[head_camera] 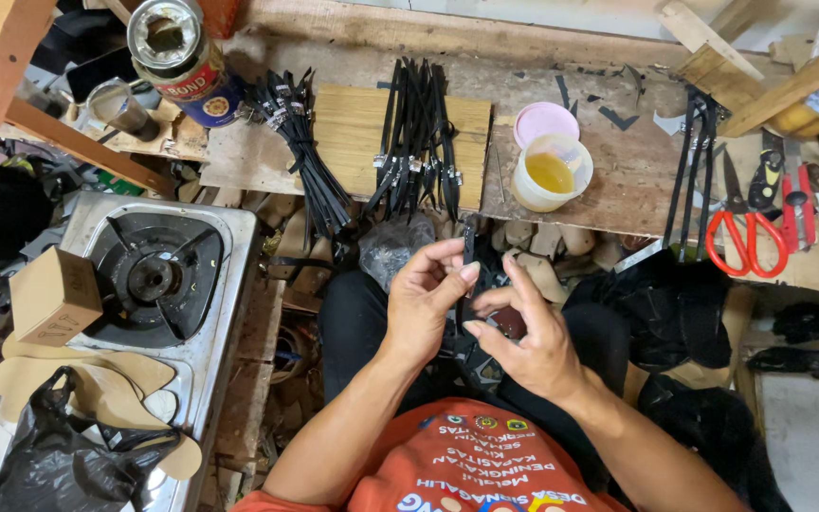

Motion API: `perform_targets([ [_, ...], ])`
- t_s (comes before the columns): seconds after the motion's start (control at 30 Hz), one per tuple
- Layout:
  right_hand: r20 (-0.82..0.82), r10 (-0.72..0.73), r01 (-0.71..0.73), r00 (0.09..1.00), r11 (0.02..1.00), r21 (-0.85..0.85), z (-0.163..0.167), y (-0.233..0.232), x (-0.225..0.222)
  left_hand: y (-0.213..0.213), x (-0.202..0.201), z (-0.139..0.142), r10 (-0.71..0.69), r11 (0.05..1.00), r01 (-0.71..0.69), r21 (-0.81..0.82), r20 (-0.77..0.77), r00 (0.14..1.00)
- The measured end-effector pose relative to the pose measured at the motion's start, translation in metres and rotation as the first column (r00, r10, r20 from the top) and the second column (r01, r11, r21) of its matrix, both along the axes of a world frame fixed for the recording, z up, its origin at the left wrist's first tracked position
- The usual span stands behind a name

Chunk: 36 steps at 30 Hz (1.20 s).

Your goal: The person sits at a cluttered workbench and assembles black straps with metal buckles. They pick up straps, attach buckles, and use a small container of liquid to apply adhesive to the buckle area before pressing the parts together. Finished assemblies are placed on the bench.

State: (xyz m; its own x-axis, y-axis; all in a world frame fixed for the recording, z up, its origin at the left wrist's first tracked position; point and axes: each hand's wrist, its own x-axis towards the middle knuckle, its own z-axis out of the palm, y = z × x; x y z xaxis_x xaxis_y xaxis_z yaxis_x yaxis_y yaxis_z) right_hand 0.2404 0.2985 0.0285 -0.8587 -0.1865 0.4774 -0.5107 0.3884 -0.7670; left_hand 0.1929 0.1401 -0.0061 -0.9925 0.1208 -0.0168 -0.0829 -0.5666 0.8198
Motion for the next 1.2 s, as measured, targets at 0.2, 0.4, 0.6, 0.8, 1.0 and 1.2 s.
perform_targets([
  [0.2, 0.149, -0.099, 0.101, 0.984, 0.995, -0.006, -0.003, -0.005, -0.007, 0.0, 0.005, 0.002, -0.032, 0.999, 0.032, 0.02, 0.032, 0.999],
  [0.4, 0.123, -0.055, 0.057, 0.991, 0.998, -0.017, 0.003, -0.007, -0.012, -0.005, 0.006, -0.003, 0.002, 1.0, -0.002, -0.015, 0.002, 1.0],
  [0.6, 0.066, -0.12, 0.122, 0.991, 0.992, -0.029, -0.003, -0.006, -0.017, -0.004, 0.008, -0.008, -0.042, 0.998, 0.044, -0.05, 0.027, 0.999],
  [0.8, 0.249, -0.063, 0.133, 0.966, 0.952, -0.275, -0.004, 0.006, -0.025, -0.014, 0.012, -0.01, -0.216, 0.958, 0.216, -0.191, 0.024, 0.976],
  [1.0, 0.291, -0.087, 0.183, 0.953, 0.928, -0.323, 0.006, 0.018, -0.037, -0.028, 0.025, -0.021, -0.515, 0.75, 0.518, -0.412, 0.129, 0.847],
  [1.2, 0.327, -0.063, 0.162, 0.943, 0.944, -0.286, 0.015, 0.03, -0.054, -0.029, 0.026, -0.034, -0.616, 0.691, 0.602, -0.4, 0.11, 0.78],
])
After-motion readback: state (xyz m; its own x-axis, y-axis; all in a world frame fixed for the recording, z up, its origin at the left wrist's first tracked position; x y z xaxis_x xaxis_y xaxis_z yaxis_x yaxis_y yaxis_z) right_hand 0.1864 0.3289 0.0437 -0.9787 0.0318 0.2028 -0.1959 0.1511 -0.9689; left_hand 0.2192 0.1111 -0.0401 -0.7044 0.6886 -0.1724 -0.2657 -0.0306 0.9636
